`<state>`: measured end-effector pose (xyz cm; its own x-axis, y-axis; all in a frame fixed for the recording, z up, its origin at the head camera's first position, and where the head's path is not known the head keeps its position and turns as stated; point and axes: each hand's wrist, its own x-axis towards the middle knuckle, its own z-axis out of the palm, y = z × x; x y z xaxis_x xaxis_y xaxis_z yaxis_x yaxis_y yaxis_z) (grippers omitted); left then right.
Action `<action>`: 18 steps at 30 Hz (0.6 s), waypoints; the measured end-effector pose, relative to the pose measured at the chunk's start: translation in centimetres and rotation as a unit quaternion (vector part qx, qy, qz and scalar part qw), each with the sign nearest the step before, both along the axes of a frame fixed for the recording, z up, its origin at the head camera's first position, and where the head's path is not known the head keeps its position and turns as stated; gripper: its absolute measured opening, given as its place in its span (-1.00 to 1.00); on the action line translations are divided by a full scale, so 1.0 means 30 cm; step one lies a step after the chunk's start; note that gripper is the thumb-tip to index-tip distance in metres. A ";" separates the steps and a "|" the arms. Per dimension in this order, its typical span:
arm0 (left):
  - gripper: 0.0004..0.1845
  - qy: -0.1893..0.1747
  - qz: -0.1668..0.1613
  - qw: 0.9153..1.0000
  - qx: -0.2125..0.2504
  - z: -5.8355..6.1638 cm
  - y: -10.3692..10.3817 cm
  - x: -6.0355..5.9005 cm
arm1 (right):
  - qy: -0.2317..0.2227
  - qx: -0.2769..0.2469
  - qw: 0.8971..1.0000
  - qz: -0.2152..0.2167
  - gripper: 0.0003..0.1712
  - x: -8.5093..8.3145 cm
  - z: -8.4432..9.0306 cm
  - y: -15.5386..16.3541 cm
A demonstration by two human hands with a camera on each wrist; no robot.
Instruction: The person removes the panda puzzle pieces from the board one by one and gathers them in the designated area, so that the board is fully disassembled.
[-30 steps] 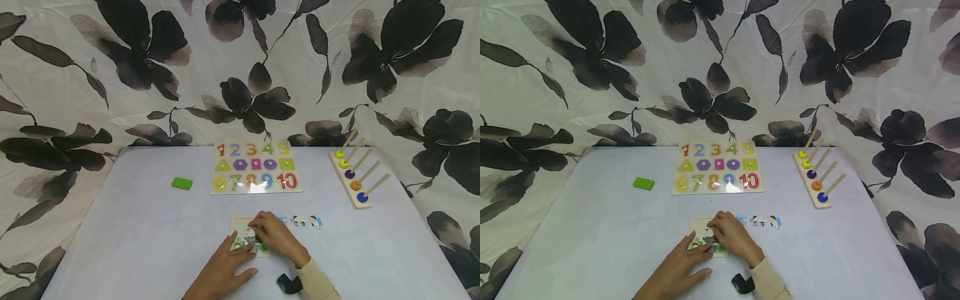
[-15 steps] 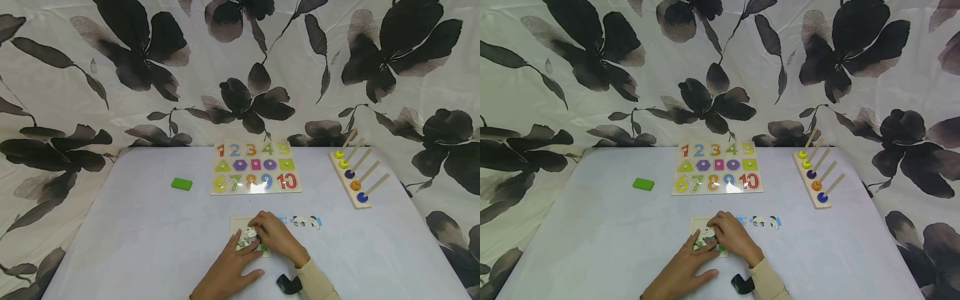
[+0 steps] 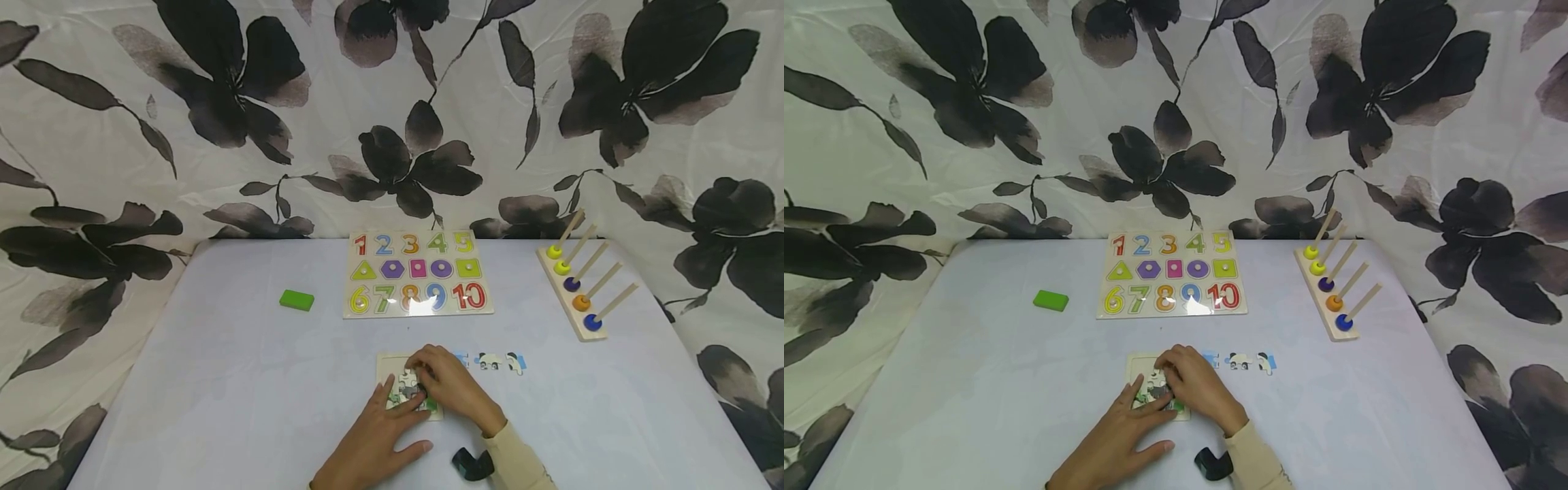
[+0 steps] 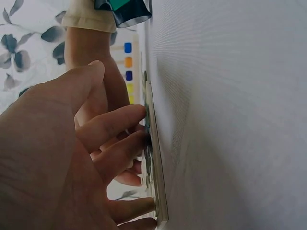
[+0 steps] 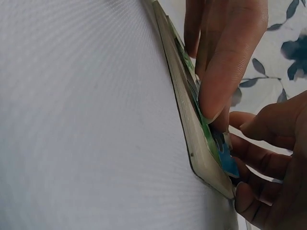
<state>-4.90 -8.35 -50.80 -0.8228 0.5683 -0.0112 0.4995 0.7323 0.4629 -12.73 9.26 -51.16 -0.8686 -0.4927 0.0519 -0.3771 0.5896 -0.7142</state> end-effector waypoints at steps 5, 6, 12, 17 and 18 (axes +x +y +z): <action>-0.51 0.004 -0.002 1.000 0.000 -0.001 -0.002 0.001 | -0.014 -0.010 1.000 0.000 -0.84 -0.002 0.001 -0.004; -0.51 0.005 -0.002 1.000 0.000 -0.002 -0.003 0.001 | -0.019 -0.013 1.000 0.000 -0.85 -0.002 0.001 -0.005; -0.52 0.016 -0.008 1.000 -0.001 -0.006 -0.004 0.001 | -0.034 -0.028 0.999 0.007 -0.89 -0.007 0.003 -0.004; -0.52 0.014 -0.007 1.000 -0.001 -0.005 -0.006 0.001 | -0.042 -0.030 0.999 0.016 -0.86 -0.013 0.004 0.005; -0.51 0.013 -0.006 1.000 -0.002 -0.004 -0.006 0.001 | -0.044 -0.031 0.998 0.017 -0.85 -0.014 0.005 0.007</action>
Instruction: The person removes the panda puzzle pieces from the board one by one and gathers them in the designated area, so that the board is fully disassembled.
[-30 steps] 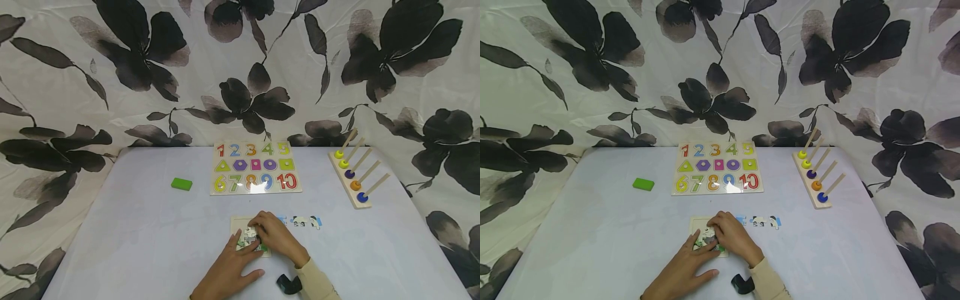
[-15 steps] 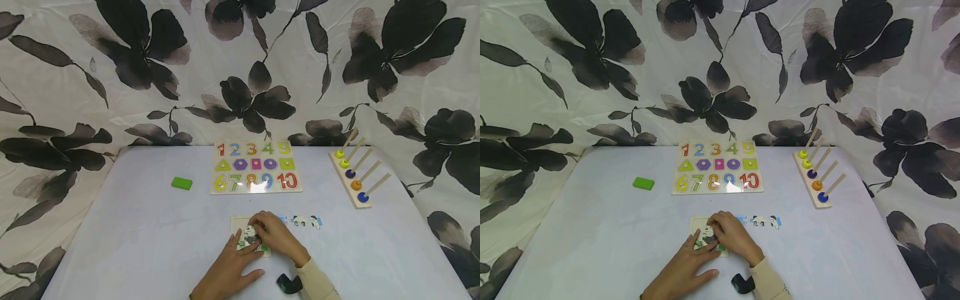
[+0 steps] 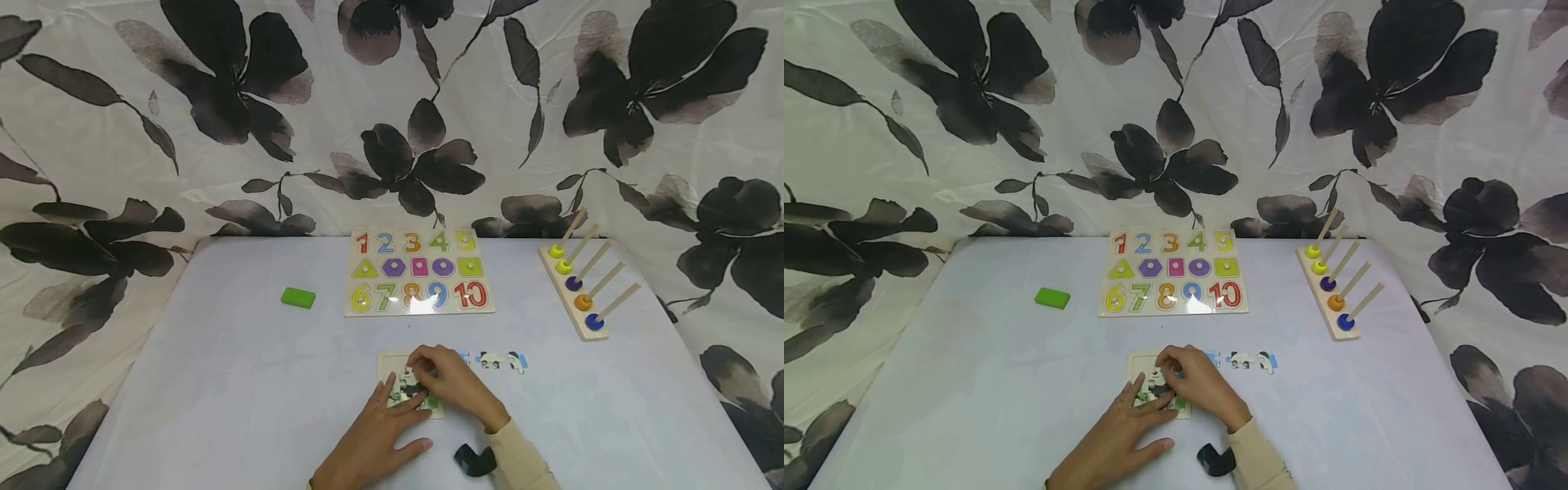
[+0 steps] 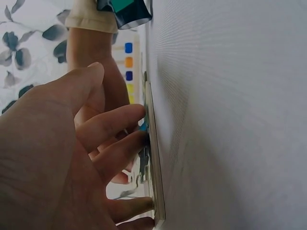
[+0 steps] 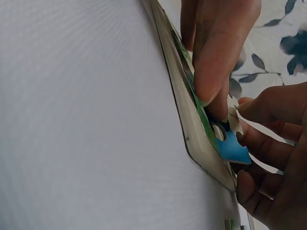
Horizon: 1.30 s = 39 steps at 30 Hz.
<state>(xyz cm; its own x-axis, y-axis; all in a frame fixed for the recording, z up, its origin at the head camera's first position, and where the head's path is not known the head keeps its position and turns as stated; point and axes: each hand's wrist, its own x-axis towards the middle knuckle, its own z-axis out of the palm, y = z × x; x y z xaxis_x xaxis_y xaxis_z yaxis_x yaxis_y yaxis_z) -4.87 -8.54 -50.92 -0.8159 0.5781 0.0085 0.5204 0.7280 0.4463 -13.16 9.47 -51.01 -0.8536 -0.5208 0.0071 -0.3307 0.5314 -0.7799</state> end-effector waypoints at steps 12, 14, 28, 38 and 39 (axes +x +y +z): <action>-0.47 -0.003 0.005 1.000 -0.011 -0.002 0.002 0.002 | 0.012 0.005 1.000 0.012 -0.81 -0.007 0.004 0.002; -0.47 0.011 0.002 1.000 -0.006 -0.007 0.001 0.003 | 0.015 0.017 1.000 0.014 -0.80 -0.006 0.011 -0.004; -0.50 0.013 0.001 1.000 -0.002 -0.011 0.001 0.004 | 0.036 0.050 0.998 0.010 -0.89 -0.002 0.023 -0.009; -0.48 0.020 0.001 1.000 0.004 -0.012 0.000 0.005 | 0.003 0.010 1.000 0.010 -0.86 -0.010 0.008 -0.005; -0.48 0.017 0.001 1.000 0.004 -0.012 -0.001 0.005 | 0.001 0.007 1.000 0.010 -0.86 -0.011 0.007 -0.005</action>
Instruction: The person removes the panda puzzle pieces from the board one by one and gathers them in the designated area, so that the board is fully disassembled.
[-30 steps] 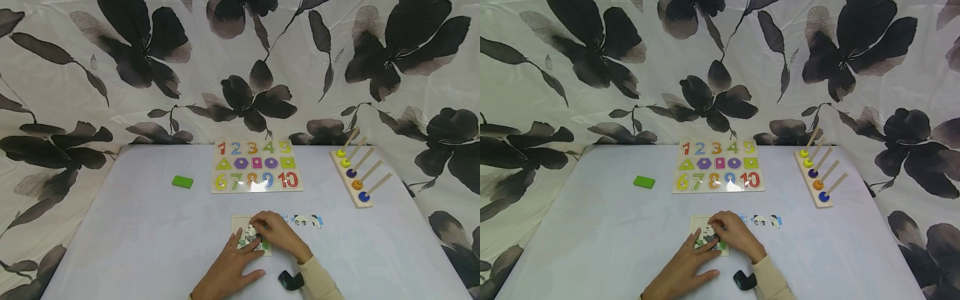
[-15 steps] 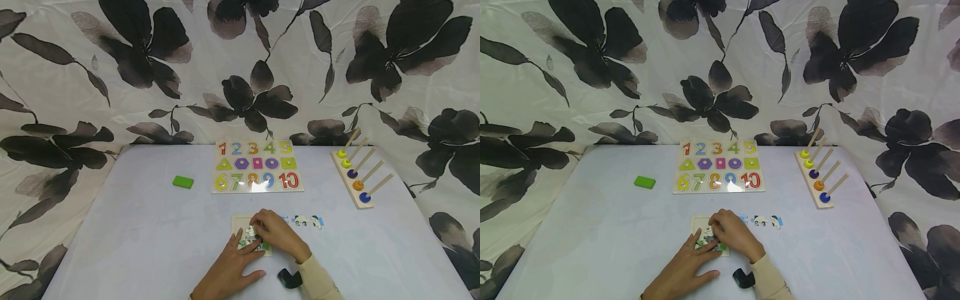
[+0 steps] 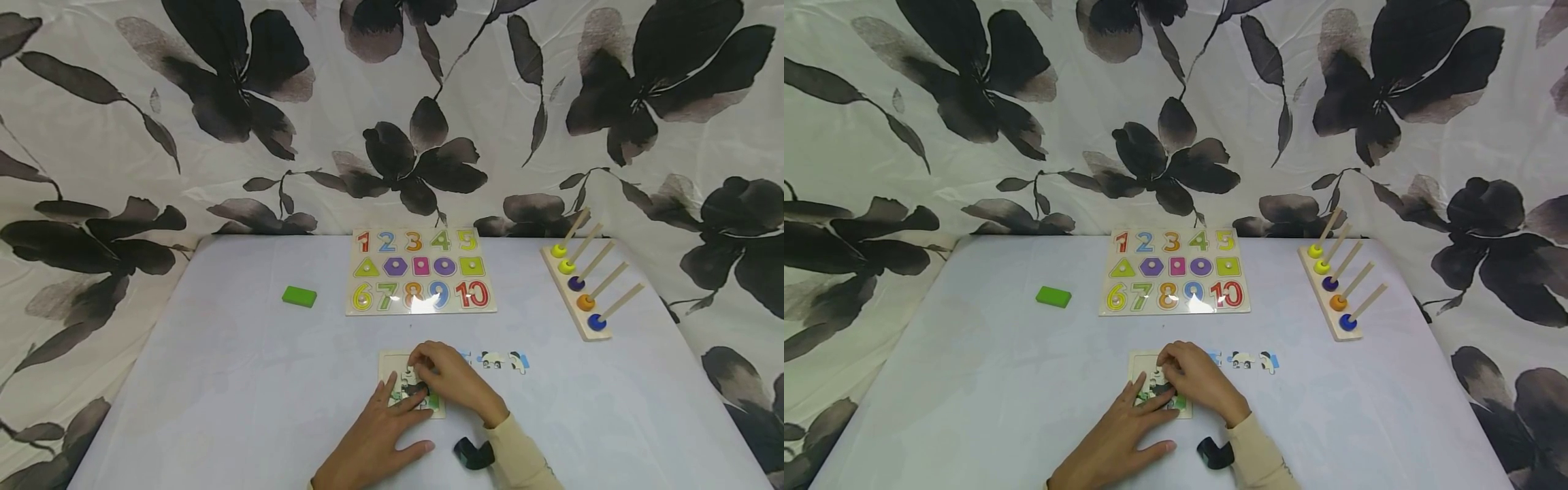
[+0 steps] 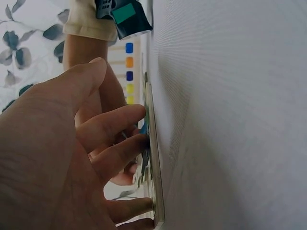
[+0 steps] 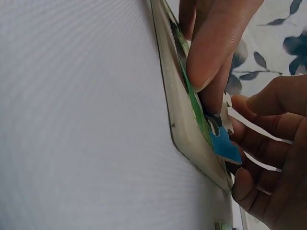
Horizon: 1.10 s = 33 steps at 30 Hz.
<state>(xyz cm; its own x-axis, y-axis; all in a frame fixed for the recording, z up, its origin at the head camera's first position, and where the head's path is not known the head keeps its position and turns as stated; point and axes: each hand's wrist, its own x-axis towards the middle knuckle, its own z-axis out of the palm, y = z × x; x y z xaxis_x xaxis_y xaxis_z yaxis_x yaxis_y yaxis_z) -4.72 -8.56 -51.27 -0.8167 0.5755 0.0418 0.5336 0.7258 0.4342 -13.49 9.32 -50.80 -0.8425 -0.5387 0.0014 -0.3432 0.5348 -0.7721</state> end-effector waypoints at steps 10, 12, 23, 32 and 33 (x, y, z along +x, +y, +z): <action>-0.48 0.000 -0.003 1.000 0.003 -0.001 -0.001 0.002 | -0.003 -0.009 1.000 0.011 -0.87 -0.003 -0.004 0.000; -0.48 0.010 -0.008 1.000 0.005 -0.001 -0.002 0.002 | -0.001 -0.006 1.000 0.014 -0.85 -0.003 -0.002 -0.001; -0.48 0.006 -0.014 1.000 0.007 0.002 -0.004 0.002 | 0.027 0.034 0.999 -0.011 -0.88 -0.018 0.004 -0.035; -0.48 0.003 -0.013 1.000 0.000 0.005 -0.001 0.003 | -0.010 0.039 0.999 -0.021 -0.88 -0.039 0.010 -0.044; -0.48 0.001 -0.013 1.000 0.000 0.005 -0.001 0.003 | -0.013 0.038 0.999 -0.022 -0.87 -0.040 0.010 -0.043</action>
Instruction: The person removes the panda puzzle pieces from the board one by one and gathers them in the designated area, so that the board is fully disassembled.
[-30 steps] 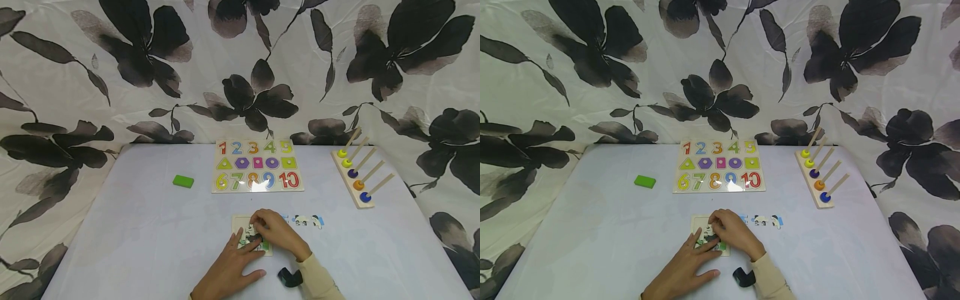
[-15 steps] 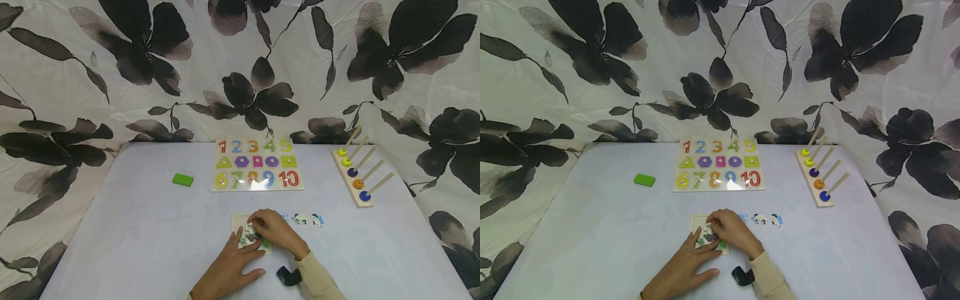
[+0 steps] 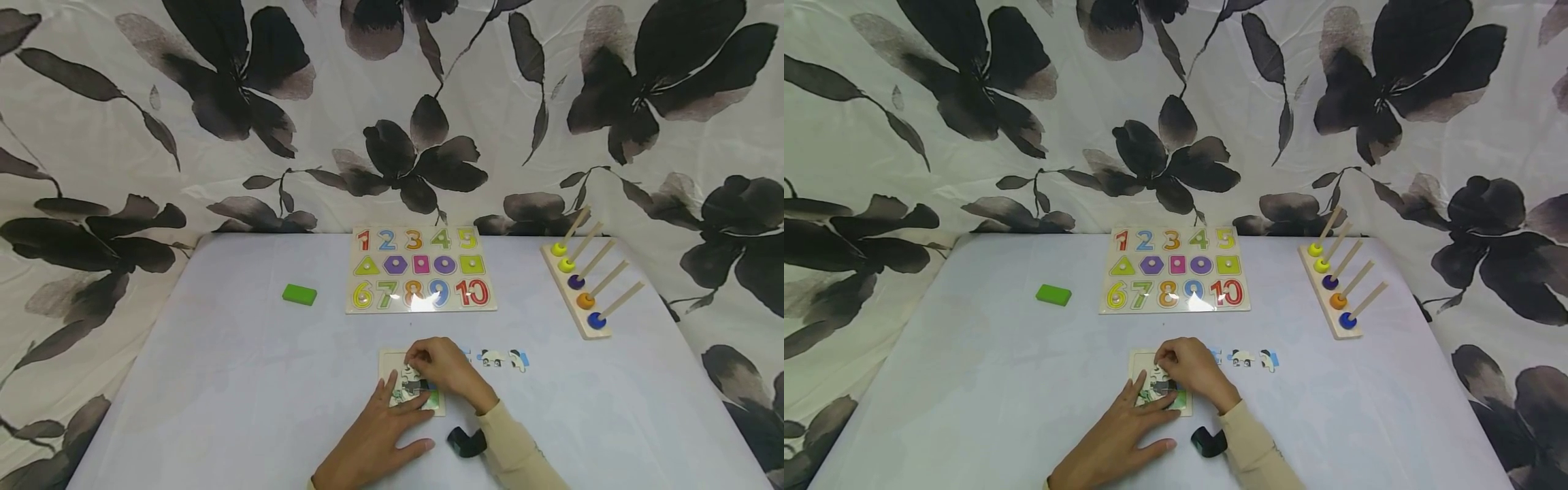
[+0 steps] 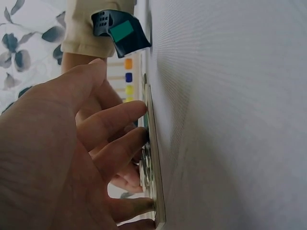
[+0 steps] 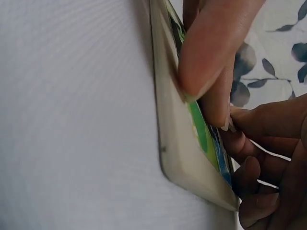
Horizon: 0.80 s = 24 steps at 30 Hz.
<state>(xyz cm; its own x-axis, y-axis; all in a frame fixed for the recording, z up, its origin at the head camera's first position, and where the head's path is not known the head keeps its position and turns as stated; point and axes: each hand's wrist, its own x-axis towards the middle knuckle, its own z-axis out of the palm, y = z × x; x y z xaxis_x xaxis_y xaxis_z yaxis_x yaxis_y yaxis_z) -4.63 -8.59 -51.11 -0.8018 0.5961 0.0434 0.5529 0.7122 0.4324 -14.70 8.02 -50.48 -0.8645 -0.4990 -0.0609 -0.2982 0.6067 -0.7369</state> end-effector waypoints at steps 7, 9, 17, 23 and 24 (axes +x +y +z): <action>-0.48 -0.016 0.000 1.000 -0.006 0.004 0.003 -0.003 | -0.001 -0.014 1.000 -0.006 -0.87 0.000 0.001 0.018; -0.48 -0.032 0.003 0.999 -0.010 0.006 0.004 -0.003 | -0.002 -0.019 1.000 -0.011 -0.87 0.003 0.005 0.029; -0.49 -0.039 0.020 0.999 -0.009 0.008 0.002 0.000 | 0.001 -0.045 0.998 -0.045 -0.87 0.005 0.022 0.092; -0.52 -0.049 0.024 0.998 -0.003 0.021 -0.005 -0.003 | -0.002 -0.053 0.996 -0.070 -0.88 0.008 0.037 0.152; -0.52 -0.055 0.026 0.998 -0.002 0.024 -0.006 -0.005 | -0.002 -0.053 0.996 -0.076 -0.89 0.009 0.039 0.165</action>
